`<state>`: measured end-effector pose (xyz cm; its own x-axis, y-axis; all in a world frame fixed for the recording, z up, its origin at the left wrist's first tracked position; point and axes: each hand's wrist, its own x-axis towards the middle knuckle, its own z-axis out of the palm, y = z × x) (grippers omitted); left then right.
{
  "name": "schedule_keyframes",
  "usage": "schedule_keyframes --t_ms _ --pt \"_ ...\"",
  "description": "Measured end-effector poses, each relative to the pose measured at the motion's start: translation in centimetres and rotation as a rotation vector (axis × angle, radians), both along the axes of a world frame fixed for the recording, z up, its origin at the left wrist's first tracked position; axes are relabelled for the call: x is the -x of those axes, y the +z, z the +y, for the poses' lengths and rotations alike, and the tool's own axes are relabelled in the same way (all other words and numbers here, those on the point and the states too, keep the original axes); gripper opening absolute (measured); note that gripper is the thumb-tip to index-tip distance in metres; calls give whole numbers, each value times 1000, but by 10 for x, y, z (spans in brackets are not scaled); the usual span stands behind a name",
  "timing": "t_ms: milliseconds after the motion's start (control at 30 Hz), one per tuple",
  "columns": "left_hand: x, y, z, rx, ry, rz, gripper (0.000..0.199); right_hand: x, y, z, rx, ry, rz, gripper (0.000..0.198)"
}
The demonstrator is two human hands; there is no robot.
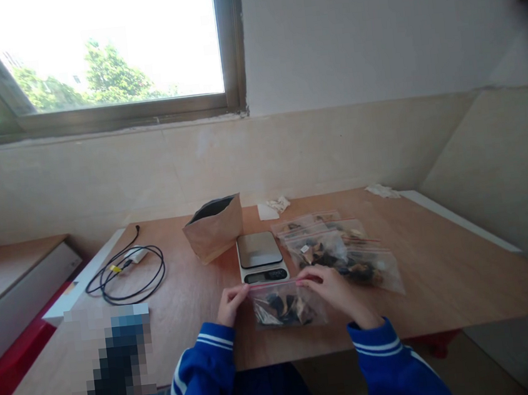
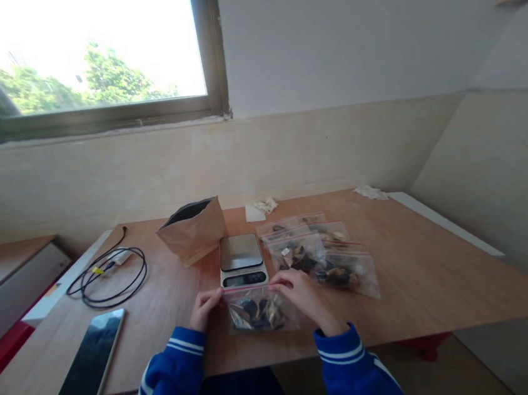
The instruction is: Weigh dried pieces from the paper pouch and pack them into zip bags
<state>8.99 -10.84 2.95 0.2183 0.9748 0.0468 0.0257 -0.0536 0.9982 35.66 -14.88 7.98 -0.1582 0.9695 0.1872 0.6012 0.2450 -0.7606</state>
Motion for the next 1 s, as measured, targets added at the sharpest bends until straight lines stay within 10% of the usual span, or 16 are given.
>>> schedule_keyframes --t_ms 200,333,633,1000 --pt "1 8 2 -55 -121 10 47 -72 10 19 0 -42 -159 24" --pt "1 10 3 -68 -117 14 47 -98 -1 36 -292 -446 -551 28" --pt "-2 4 6 -45 -33 3 49 -34 -77 36 -446 -567 -650 42" --pt "31 -35 30 -152 821 109 34 -33 -96 40 -514 -609 -544 40"
